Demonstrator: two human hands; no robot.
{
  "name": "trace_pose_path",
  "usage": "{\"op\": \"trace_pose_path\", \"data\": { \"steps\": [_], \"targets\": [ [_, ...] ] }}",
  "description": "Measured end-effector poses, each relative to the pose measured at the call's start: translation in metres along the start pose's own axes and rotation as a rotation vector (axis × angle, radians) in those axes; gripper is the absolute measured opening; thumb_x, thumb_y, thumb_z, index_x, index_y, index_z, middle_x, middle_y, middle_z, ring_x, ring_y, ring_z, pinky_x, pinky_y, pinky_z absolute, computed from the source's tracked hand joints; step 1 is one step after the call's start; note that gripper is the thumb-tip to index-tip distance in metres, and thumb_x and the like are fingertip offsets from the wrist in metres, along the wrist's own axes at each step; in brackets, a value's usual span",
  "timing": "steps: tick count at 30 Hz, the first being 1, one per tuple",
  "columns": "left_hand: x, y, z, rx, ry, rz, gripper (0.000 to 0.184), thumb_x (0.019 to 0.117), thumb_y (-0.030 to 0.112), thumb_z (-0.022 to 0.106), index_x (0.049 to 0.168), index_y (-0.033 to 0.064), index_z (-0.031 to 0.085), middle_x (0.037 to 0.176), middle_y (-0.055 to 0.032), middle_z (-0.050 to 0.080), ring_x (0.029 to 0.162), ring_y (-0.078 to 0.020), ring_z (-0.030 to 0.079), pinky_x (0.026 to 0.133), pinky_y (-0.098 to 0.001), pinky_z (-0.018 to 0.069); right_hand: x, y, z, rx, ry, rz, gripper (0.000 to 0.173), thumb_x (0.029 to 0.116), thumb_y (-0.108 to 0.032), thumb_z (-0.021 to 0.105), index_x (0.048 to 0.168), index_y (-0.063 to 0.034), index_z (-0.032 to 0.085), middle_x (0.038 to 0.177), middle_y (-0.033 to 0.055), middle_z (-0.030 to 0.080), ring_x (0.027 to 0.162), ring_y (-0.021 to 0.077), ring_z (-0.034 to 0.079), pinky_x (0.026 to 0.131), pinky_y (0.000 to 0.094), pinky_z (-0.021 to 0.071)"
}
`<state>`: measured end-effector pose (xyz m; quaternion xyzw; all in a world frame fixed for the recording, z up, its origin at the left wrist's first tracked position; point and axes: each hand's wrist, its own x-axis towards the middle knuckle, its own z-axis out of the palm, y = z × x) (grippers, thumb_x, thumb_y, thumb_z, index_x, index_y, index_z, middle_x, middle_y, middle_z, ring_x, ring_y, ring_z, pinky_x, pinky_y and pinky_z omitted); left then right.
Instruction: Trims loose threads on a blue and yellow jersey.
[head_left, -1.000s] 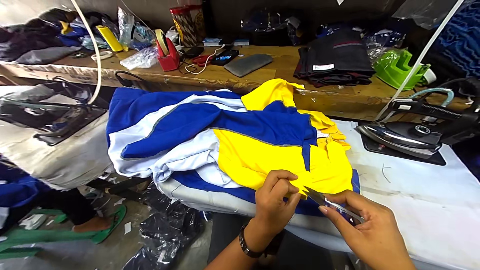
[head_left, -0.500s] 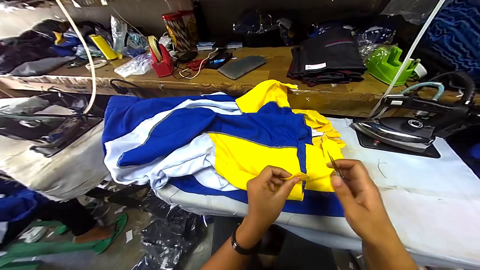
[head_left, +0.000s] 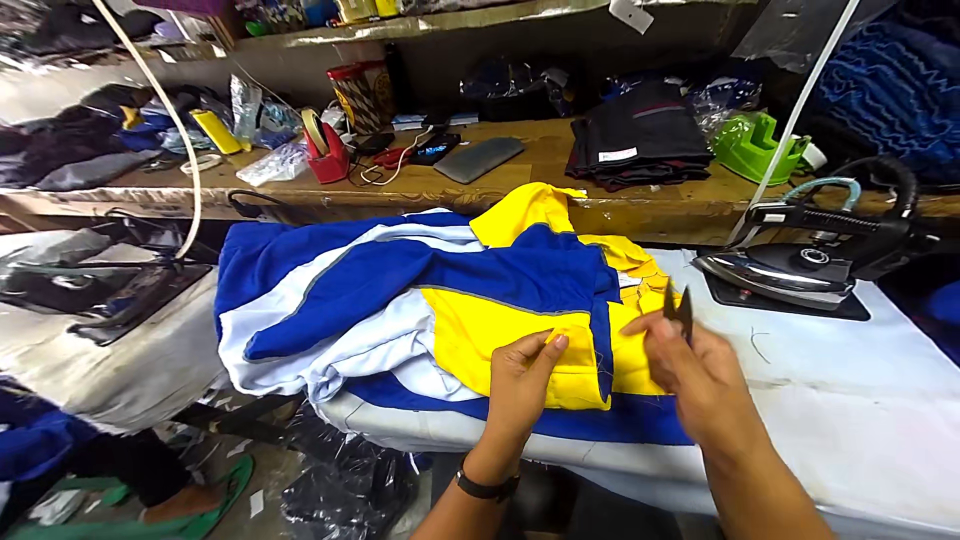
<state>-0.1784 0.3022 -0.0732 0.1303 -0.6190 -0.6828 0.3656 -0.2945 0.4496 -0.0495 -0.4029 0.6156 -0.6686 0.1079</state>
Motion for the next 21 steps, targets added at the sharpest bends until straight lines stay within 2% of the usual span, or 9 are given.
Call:
{"op": "trace_pose_path", "data": {
  "steps": [2, 3, 5, 7, 10, 13, 15, 18, 21],
  "targets": [
    [0.000, 0.003, 0.003, -0.036, -0.016, -0.023, 0.016, 0.0986, 0.002, 0.061, 0.096, -0.0030, 0.075, 0.084, -0.0027, 0.075, 0.079, -0.0048, 0.071, 0.079, -0.0232, 0.0590, -0.011, -0.004, 0.008, 0.317, -0.294, 0.152, 0.054, 0.1056, -0.061, 0.035, 0.104, -0.0169, 0.066, 0.068, -0.0172, 0.046, 0.053, -0.0070, 0.039, 0.048, 0.0112, 0.0337],
    [0.000, 0.005, 0.004, -0.058, -0.030, -0.042, 0.016, 0.0985, 0.002, 0.060, 0.095, -0.0023, 0.075, 0.083, -0.0022, 0.075, 0.078, -0.0042, 0.070, 0.078, -0.0228, 0.0587, -0.012, -0.001, 0.014, 0.381, -0.360, 0.210, 0.052, 0.1072, -0.058, 0.033, 0.101, -0.0171, 0.064, 0.068, -0.0159, 0.045, 0.053, -0.0058, 0.039, 0.048, 0.0117, 0.0344],
    [-0.001, 0.008, 0.004, -0.098, -0.100, -0.084, 0.018, 0.0999, 0.001, 0.057, 0.099, -0.0031, 0.075, 0.086, -0.0030, 0.075, 0.082, -0.0049, 0.070, 0.081, -0.0239, 0.0583, -0.005, 0.009, 0.022, 0.381, -0.346, 0.277, 0.044, 0.1107, -0.043, 0.026, 0.096, -0.0164, 0.059, 0.068, -0.0133, 0.044, 0.052, -0.0030, 0.040, 0.049, 0.0132, 0.0355],
    [0.000, 0.006, -0.001, -0.085, -0.190, -0.085, 0.022, 0.1018, 0.000, 0.053, 0.111, -0.0060, 0.072, 0.097, -0.0050, 0.076, 0.091, -0.0059, 0.071, 0.088, -0.0246, 0.0577, 0.002, 0.016, 0.024, 0.394, -0.317, 0.311, 0.040, 0.1110, -0.037, 0.025, 0.094, -0.0155, 0.055, 0.069, -0.0105, 0.045, 0.052, -0.0009, 0.042, 0.049, 0.0141, 0.0379],
    [0.001, 0.005, -0.003, -0.094, -0.136, -0.090, 0.020, 0.1010, -0.001, 0.055, 0.109, -0.0059, 0.073, 0.095, -0.0049, 0.076, 0.088, -0.0063, 0.071, 0.086, -0.0249, 0.0586, 0.002, 0.014, 0.022, 0.421, -0.359, 0.322, 0.035, 0.1110, -0.039, 0.034, 0.093, -0.0159, 0.054, 0.068, -0.0094, 0.048, 0.050, -0.0004, 0.045, 0.047, 0.0137, 0.0418],
    [0.004, 0.010, -0.001, -0.157, -0.064, -0.116, 0.020, 0.1005, 0.000, 0.054, 0.100, -0.0036, 0.074, 0.086, -0.0025, 0.075, 0.082, -0.0058, 0.071, 0.082, -0.0247, 0.0586, -0.006, 0.007, 0.016, 0.475, -0.437, 0.361, 0.038, 0.1097, -0.044, 0.040, 0.091, -0.0175, 0.059, 0.056, -0.0138, 0.042, 0.041, -0.0047, 0.039, 0.039, 0.0113, 0.0348],
    [0.004, 0.012, 0.001, -0.177, -0.063, -0.132, 0.020, 0.1000, 0.000, 0.054, 0.097, -0.0023, 0.074, 0.084, -0.0021, 0.074, 0.081, -0.0056, 0.070, 0.081, -0.0245, 0.0583, -0.008, 0.009, 0.016, 0.488, -0.448, 0.379, 0.040, 0.1102, -0.044, 0.038, 0.089, -0.0171, 0.059, 0.054, -0.0139, 0.039, 0.039, -0.0051, 0.035, 0.038, 0.0112, 0.0314],
    [0.003, 0.012, 0.004, -0.142, -0.082, -0.126, 0.015, 0.0971, -0.003, 0.060, 0.102, -0.0050, 0.074, 0.087, -0.0044, 0.076, 0.081, -0.0061, 0.072, 0.081, -0.0238, 0.0595, -0.006, 0.017, 0.017, 0.480, -0.391, 0.409, 0.042, 0.1107, -0.039, 0.032, 0.085, -0.0165, 0.057, 0.053, -0.0131, 0.037, 0.038, -0.0045, 0.034, 0.037, 0.0114, 0.0302],
    [0.004, 0.009, 0.007, -0.130, -0.056, -0.106, 0.014, 0.0968, -0.003, 0.061, 0.100, -0.0047, 0.074, 0.085, -0.0042, 0.076, 0.079, -0.0059, 0.071, 0.079, -0.0235, 0.0596, -0.007, 0.014, 0.014, 0.466, -0.399, 0.395, 0.046, 0.1094, -0.050, 0.033, 0.085, -0.0175, 0.056, 0.054, -0.0130, 0.037, 0.039, -0.0043, 0.033, 0.037, 0.0114, 0.0293]
  ]
}}
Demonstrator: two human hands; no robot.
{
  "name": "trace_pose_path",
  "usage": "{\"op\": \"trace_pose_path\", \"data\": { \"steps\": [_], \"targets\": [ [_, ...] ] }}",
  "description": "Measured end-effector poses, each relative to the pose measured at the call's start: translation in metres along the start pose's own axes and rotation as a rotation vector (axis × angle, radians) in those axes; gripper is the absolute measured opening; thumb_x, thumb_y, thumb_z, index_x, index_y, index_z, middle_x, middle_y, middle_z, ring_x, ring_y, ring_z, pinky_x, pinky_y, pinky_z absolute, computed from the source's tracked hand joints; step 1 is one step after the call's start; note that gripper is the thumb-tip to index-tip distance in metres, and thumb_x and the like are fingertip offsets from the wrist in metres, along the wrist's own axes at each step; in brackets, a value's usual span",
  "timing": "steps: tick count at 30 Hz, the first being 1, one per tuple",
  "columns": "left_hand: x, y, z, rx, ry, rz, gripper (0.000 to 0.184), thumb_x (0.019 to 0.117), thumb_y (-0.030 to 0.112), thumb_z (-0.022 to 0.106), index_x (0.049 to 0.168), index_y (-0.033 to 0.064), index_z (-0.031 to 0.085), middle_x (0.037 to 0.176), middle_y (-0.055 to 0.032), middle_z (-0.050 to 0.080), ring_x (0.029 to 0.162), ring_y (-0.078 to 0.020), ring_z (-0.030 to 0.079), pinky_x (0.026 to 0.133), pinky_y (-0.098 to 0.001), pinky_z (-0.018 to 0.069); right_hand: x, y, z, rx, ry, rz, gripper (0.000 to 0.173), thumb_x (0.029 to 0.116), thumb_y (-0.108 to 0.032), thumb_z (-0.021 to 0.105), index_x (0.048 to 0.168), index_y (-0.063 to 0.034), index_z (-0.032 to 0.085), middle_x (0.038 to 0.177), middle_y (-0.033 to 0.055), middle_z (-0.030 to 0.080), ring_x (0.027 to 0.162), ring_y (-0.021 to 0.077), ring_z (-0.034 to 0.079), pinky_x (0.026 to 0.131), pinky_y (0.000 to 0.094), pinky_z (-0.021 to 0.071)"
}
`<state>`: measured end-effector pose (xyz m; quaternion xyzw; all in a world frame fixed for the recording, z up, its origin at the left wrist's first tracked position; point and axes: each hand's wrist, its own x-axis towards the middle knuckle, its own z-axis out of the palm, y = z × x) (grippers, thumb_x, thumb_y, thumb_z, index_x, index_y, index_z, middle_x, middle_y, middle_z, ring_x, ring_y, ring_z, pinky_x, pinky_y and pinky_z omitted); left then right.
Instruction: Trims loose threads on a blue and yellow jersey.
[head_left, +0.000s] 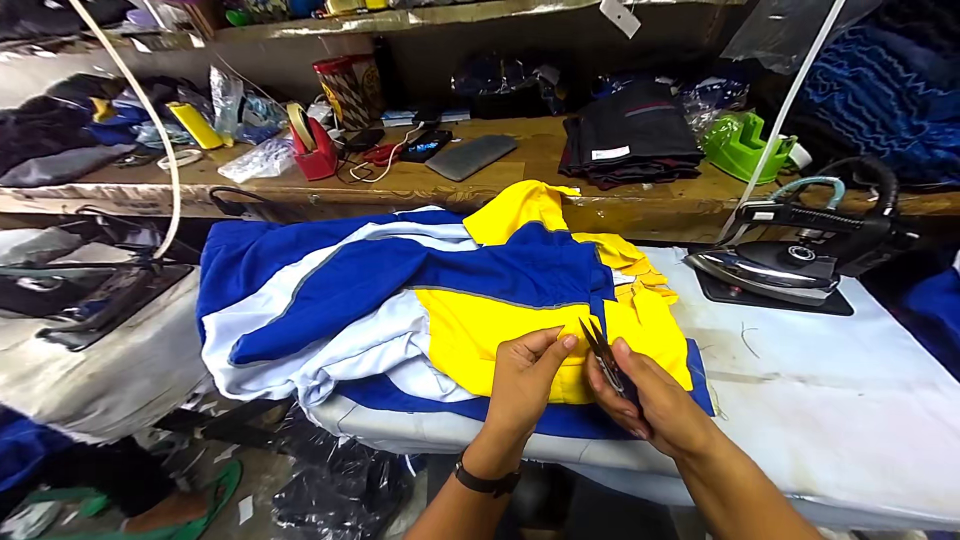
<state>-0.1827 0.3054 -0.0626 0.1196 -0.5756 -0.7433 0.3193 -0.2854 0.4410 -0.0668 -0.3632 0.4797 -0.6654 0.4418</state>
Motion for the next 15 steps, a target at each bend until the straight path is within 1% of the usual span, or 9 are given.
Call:
{"op": "trace_pose_path", "data": {
  "steps": [1, 5, 8, 15],
  "targets": [
    [0.0002, 0.0006, 0.0001, -0.006, 0.007, 0.004, 0.014, 0.0977, -0.003, 0.060, 0.099, -0.0046, 0.074, 0.085, -0.0043, 0.076, 0.079, -0.0061, 0.071, 0.078, -0.0239, 0.0598, -0.0020, -0.0014, 0.0000, -0.014, -0.012, -0.004, 0.047, 0.1090, -0.051, 0.034, 0.084, -0.0183, 0.056, 0.055, -0.0131, 0.036, 0.040, -0.0045, 0.033, 0.038, 0.0112, 0.0287],
    [0.0014, 0.0026, -0.0013, -0.017, -0.003, 0.016, 0.016, 0.0991, -0.002, 0.058, 0.100, -0.0041, 0.073, 0.085, -0.0039, 0.075, 0.080, -0.0065, 0.071, 0.080, -0.0245, 0.0597, -0.0084, -0.0023, -0.0018, -0.077, -0.026, 0.012, 0.043, 0.1100, -0.045, 0.034, 0.081, -0.0202, 0.055, 0.054, -0.0141, 0.036, 0.040, -0.0055, 0.032, 0.038, 0.0109, 0.0273],
    [0.0019, 0.0029, 0.0001, -0.019, -0.006, 0.012, 0.015, 0.0984, -0.002, 0.059, 0.100, -0.0046, 0.074, 0.086, -0.0040, 0.076, 0.081, -0.0065, 0.072, 0.080, -0.0242, 0.0596, -0.0098, 0.0003, -0.0037, -0.068, -0.035, 0.026, 0.044, 0.1097, -0.047, 0.036, 0.081, -0.0200, 0.055, 0.054, -0.0139, 0.035, 0.040, -0.0055, 0.032, 0.038, 0.0109, 0.0273],
    [0.0011, 0.0028, 0.0005, -0.030, -0.006, 0.022, 0.015, 0.0984, -0.002, 0.059, 0.101, -0.0049, 0.074, 0.085, -0.0042, 0.076, 0.080, -0.0066, 0.072, 0.079, -0.0241, 0.0597, -0.0085, 0.0000, -0.0052, -0.059, -0.047, 0.030, 0.044, 0.1099, -0.046, 0.036, 0.081, -0.0191, 0.055, 0.054, -0.0134, 0.035, 0.040, -0.0055, 0.032, 0.038, 0.0107, 0.0270]
  ]
}}
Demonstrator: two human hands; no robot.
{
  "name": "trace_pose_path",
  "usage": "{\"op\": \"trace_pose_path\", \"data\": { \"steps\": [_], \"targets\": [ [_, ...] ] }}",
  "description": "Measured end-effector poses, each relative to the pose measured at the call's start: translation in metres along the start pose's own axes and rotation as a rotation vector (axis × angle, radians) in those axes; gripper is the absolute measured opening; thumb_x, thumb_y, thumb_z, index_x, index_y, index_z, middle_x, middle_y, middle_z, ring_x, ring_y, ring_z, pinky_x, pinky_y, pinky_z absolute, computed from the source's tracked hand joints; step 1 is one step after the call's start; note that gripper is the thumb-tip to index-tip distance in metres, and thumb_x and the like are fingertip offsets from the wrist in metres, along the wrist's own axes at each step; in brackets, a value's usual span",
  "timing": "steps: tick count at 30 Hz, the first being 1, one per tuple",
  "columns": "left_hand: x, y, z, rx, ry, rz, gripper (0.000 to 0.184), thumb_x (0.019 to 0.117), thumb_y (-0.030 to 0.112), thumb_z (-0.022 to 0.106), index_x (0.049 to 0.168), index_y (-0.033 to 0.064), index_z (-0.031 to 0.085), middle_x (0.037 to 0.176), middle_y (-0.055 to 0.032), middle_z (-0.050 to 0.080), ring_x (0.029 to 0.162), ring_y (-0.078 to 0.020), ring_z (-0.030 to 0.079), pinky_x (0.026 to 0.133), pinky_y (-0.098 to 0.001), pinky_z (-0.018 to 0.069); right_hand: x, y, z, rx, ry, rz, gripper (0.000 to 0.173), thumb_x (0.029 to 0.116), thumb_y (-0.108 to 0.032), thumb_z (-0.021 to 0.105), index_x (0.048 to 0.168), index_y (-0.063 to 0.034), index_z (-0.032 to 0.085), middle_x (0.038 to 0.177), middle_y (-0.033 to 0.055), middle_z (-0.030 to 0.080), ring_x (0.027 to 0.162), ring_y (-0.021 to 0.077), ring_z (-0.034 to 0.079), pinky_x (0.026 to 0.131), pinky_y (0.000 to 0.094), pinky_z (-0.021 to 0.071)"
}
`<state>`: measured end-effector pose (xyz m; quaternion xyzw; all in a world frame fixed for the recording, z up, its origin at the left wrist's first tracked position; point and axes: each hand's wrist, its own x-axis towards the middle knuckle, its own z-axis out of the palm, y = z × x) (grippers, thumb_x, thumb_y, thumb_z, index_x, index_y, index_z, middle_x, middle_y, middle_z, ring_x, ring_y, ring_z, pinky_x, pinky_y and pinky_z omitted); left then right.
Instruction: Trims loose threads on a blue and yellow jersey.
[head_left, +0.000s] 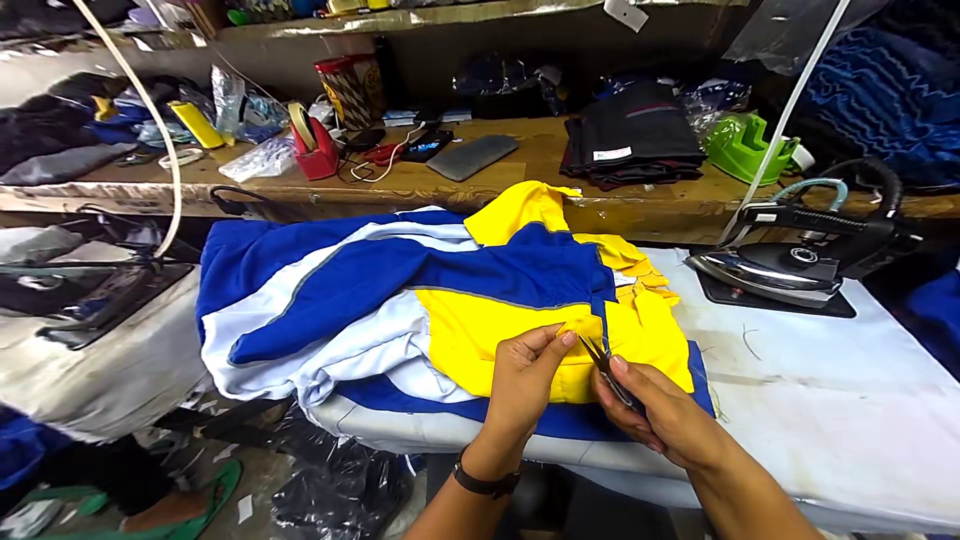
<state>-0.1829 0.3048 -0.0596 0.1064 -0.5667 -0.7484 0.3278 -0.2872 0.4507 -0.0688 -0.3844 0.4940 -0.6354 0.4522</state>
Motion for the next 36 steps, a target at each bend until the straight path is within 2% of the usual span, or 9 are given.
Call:
{"op": "trace_pose_path", "data": {
  "steps": [8, 14, 19, 21, 24, 25, 29, 32, 36],
  "targets": [
    [0.000, -0.005, 0.001, 0.052, 0.003, 0.061, 0.014, 0.0972, -0.003, 0.061, 0.100, -0.0052, 0.074, 0.086, -0.0043, 0.076, 0.080, -0.0054, 0.071, 0.078, -0.0229, 0.0593, 0.001, -0.001, 0.002, 0.013, 0.031, 0.018, 0.044, 0.1104, -0.042, 0.033, 0.080, -0.0185, 0.055, 0.053, -0.0128, 0.035, 0.039, -0.0050, 0.031, 0.037, 0.0112, 0.0268],
    [-0.003, -0.014, 0.004, 0.162, 0.009, 0.281, 0.016, 0.0980, -0.001, 0.059, 0.104, -0.0081, 0.073, 0.093, -0.0058, 0.077, 0.087, -0.0046, 0.072, 0.084, -0.0227, 0.0597, 0.002, -0.004, 0.003, 0.528, -0.141, 0.165, 0.051, 0.1057, -0.055, 0.043, 0.082, -0.0133, 0.059, 0.059, -0.0091, 0.044, 0.039, -0.0028, 0.041, 0.037, 0.0121, 0.0371],
    [-0.001, -0.010, 0.009, 0.070, 0.071, 0.192, 0.021, 0.1007, 0.002, 0.055, 0.095, -0.0040, 0.073, 0.081, -0.0026, 0.073, 0.075, -0.0048, 0.069, 0.074, -0.0230, 0.0586, 0.012, 0.008, 0.015, -0.403, 0.339, -0.227, 0.036, 0.1037, -0.037, 0.055, 0.072, -0.0197, 0.054, 0.056, -0.0133, 0.041, 0.045, -0.0046, 0.037, 0.043, 0.0135, 0.0295],
    [-0.001, -0.010, 0.010, 0.010, 0.090, 0.132, 0.023, 0.1016, 0.002, 0.053, 0.092, -0.0032, 0.073, 0.077, -0.0031, 0.072, 0.073, -0.0058, 0.069, 0.072, -0.0238, 0.0587, 0.012, 0.005, 0.015, -0.297, 0.285, -0.182, 0.038, 0.1050, -0.035, 0.053, 0.070, -0.0199, 0.054, 0.054, -0.0134, 0.042, 0.043, -0.0056, 0.037, 0.041, 0.0121, 0.0291],
    [-0.003, -0.009, 0.011, -0.035, 0.077, 0.119, 0.023, 0.1018, 0.002, 0.052, 0.092, -0.0027, 0.072, 0.079, -0.0034, 0.073, 0.076, -0.0066, 0.070, 0.076, -0.0246, 0.0587, 0.010, -0.001, 0.006, 0.303, -0.040, 0.036, 0.048, 0.1047, -0.049, 0.051, 0.073, -0.0150, 0.062, 0.053, -0.0109, 0.044, 0.038, -0.0046, 0.041, 0.035, 0.0116, 0.0348],
    [-0.003, -0.009, 0.011, -0.032, 0.071, 0.128, 0.023, 0.1018, 0.002, 0.052, 0.092, -0.0028, 0.072, 0.080, -0.0036, 0.073, 0.077, -0.0069, 0.070, 0.076, -0.0249, 0.0590, 0.011, 0.000, 0.006, 0.278, -0.029, 0.015, 0.047, 0.1042, -0.049, 0.053, 0.073, -0.0152, 0.062, 0.053, -0.0113, 0.044, 0.038, -0.0050, 0.041, 0.036, 0.0113, 0.0343],
    [-0.004, -0.014, 0.011, 0.027, 0.065, 0.207, 0.022, 0.1015, 0.001, 0.052, 0.096, -0.0055, 0.072, 0.083, -0.0052, 0.074, 0.078, -0.0077, 0.071, 0.076, -0.0251, 0.0599, 0.015, 0.011, 0.013, -0.533, 0.391, -0.302, 0.041, 0.1019, -0.044, 0.057, 0.069, -0.0188, 0.053, 0.055, -0.0130, 0.039, 0.046, -0.0048, 0.036, 0.044, 0.0146, 0.0277],
    [-0.005, -0.016, 0.013, 0.069, 0.077, 0.265, 0.020, 0.1006, 0.000, 0.053, 0.097, -0.0053, 0.072, 0.082, -0.0036, 0.074, 0.077, -0.0062, 0.071, 0.075, -0.0242, 0.0602, 0.015, 0.002, 0.012, -0.124, 0.199, -0.162, 0.042, 0.1043, -0.037, 0.054, 0.066, -0.0208, 0.055, 0.051, -0.0134, 0.043, 0.039, -0.0064, 0.038, 0.036, 0.0109, 0.0303],
    [-0.006, -0.019, 0.012, 0.125, 0.079, 0.323, 0.019, 0.0999, 0.000, 0.054, 0.097, -0.0063, 0.072, 0.085, -0.0034, 0.075, 0.079, -0.0049, 0.071, 0.078, -0.0228, 0.0599, 0.018, 0.002, 0.015, -0.054, 0.218, -0.124, 0.042, 0.1042, -0.029, 0.053, 0.063, -0.0210, 0.054, 0.051, -0.0129, 0.042, 0.039, -0.0058, 0.036, 0.036, 0.0115, 0.0291]
  ]
}}
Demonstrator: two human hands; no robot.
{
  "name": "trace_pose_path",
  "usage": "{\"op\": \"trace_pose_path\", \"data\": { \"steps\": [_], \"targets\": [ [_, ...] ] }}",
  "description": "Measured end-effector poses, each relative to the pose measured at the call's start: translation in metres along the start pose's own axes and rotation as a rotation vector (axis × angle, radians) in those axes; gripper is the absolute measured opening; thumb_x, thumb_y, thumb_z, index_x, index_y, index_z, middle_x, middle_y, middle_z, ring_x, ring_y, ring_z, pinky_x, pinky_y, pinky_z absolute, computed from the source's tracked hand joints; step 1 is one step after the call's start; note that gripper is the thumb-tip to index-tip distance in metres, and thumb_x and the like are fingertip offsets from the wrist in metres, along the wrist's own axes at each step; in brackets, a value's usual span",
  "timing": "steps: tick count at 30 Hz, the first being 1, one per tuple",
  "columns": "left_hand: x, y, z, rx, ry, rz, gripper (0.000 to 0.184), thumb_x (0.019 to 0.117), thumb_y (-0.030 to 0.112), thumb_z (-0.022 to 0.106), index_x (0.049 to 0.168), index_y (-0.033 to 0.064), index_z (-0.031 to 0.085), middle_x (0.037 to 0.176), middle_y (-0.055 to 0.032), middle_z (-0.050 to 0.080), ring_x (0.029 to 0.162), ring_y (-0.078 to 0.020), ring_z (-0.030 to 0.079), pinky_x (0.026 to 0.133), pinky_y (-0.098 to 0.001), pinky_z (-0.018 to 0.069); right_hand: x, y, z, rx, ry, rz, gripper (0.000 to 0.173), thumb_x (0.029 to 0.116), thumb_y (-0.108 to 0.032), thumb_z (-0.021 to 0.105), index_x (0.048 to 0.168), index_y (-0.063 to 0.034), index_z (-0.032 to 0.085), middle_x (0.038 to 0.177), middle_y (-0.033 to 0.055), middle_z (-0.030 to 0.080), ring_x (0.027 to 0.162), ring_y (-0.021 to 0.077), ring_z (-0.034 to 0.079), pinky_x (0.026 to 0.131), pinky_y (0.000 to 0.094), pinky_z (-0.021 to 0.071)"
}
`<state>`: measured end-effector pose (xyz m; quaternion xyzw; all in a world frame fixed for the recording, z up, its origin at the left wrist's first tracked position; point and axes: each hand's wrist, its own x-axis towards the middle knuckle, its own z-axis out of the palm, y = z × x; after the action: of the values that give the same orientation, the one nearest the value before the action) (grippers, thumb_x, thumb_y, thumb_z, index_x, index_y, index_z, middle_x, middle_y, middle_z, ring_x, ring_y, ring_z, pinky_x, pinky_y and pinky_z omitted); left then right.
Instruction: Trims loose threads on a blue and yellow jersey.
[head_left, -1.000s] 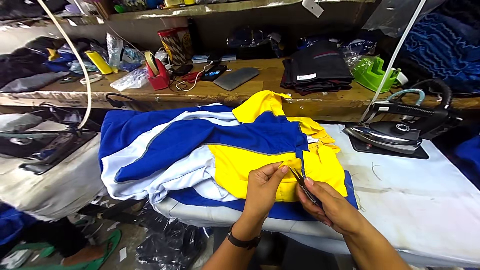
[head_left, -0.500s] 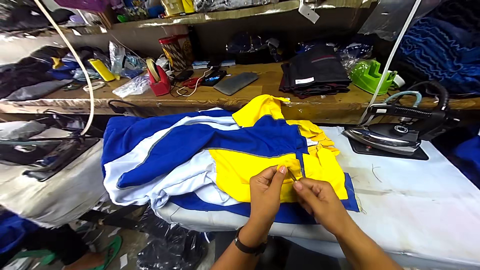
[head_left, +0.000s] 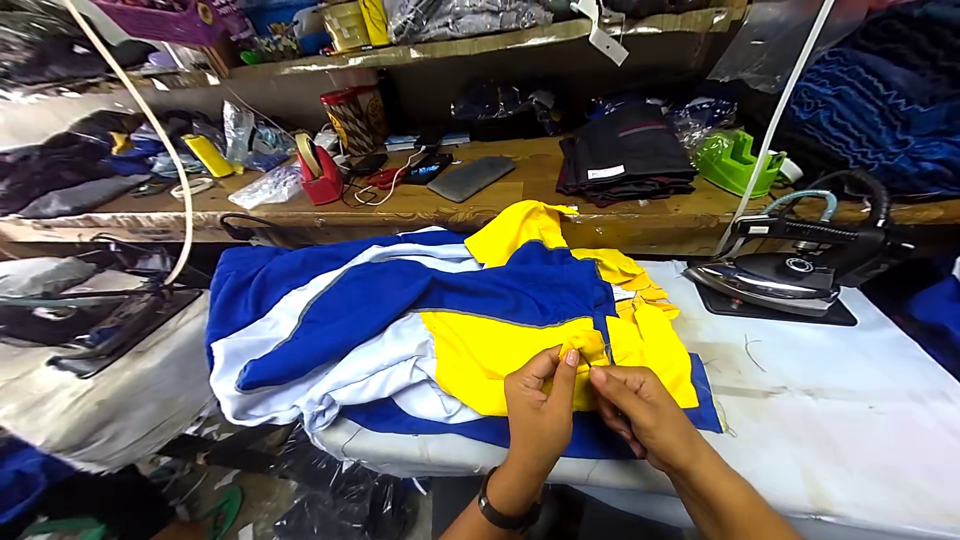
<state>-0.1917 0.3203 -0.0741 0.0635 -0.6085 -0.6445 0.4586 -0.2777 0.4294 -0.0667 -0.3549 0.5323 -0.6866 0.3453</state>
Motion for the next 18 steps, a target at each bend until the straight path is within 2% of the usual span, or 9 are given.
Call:
{"op": "trace_pose_path", "data": {
  "steps": [4, 8, 11, 15, 18],
  "targets": [
    [-0.002, -0.003, 0.000, 0.031, 0.017, 0.037, 0.018, 0.0986, -0.001, 0.055, 0.096, -0.0071, 0.072, 0.083, -0.0032, 0.075, 0.078, -0.0041, 0.071, 0.077, -0.0218, 0.0598, 0.001, 0.006, 0.000, 0.043, -0.046, 0.021, 0.045, 0.1060, -0.032, 0.050, 0.062, -0.0219, 0.052, 0.052, -0.0138, 0.039, 0.040, -0.0064, 0.035, 0.037, 0.0107, 0.0283],
    [-0.003, -0.004, 0.001, -0.030, 0.039, -0.018, 0.020, 0.1003, 0.000, 0.052, 0.099, -0.0062, 0.070, 0.086, -0.0040, 0.074, 0.081, -0.0065, 0.071, 0.079, -0.0237, 0.0596, 0.003, 0.012, 0.001, 0.058, -0.056, -0.015, 0.045, 0.1066, -0.033, 0.050, 0.063, -0.0218, 0.052, 0.052, -0.0137, 0.039, 0.040, -0.0064, 0.035, 0.038, 0.0104, 0.0290],
    [-0.001, -0.003, 0.000, -0.076, 0.023, -0.072, 0.021, 0.1022, 0.002, 0.050, 0.102, -0.0062, 0.069, 0.092, -0.0063, 0.075, 0.087, -0.0085, 0.072, 0.083, -0.0258, 0.0593, 0.003, 0.014, -0.005, -0.083, -0.076, -0.087, 0.039, 0.1060, -0.037, 0.052, 0.070, -0.0226, 0.052, 0.055, -0.0147, 0.040, 0.043, -0.0066, 0.037, 0.040, 0.0107, 0.0314],
    [0.001, 0.002, -0.002, -0.134, -0.006, -0.186, 0.021, 0.1024, 0.001, 0.051, 0.099, -0.0042, 0.071, 0.085, -0.0041, 0.074, 0.080, -0.0068, 0.071, 0.078, -0.0247, 0.0597, -0.001, 0.016, -0.008, -0.254, -0.010, -0.166, 0.037, 0.1050, -0.041, 0.054, 0.074, -0.0210, 0.054, 0.058, -0.0143, 0.040, 0.046, -0.0060, 0.037, 0.042, 0.0117, 0.0312],
    [-0.001, 0.004, -0.001, -0.164, -0.019, -0.209, 0.021, 0.1024, 0.001, 0.052, 0.098, -0.0042, 0.071, 0.086, -0.0054, 0.075, 0.082, -0.0081, 0.072, 0.080, -0.0255, 0.0598, -0.004, 0.009, -0.007, -0.045, -0.074, -0.069, 0.040, 0.1049, -0.041, 0.053, 0.069, -0.0217, 0.054, 0.054, -0.0144, 0.040, 0.042, -0.0070, 0.037, 0.039, 0.0104, 0.0306]
  ]
}}
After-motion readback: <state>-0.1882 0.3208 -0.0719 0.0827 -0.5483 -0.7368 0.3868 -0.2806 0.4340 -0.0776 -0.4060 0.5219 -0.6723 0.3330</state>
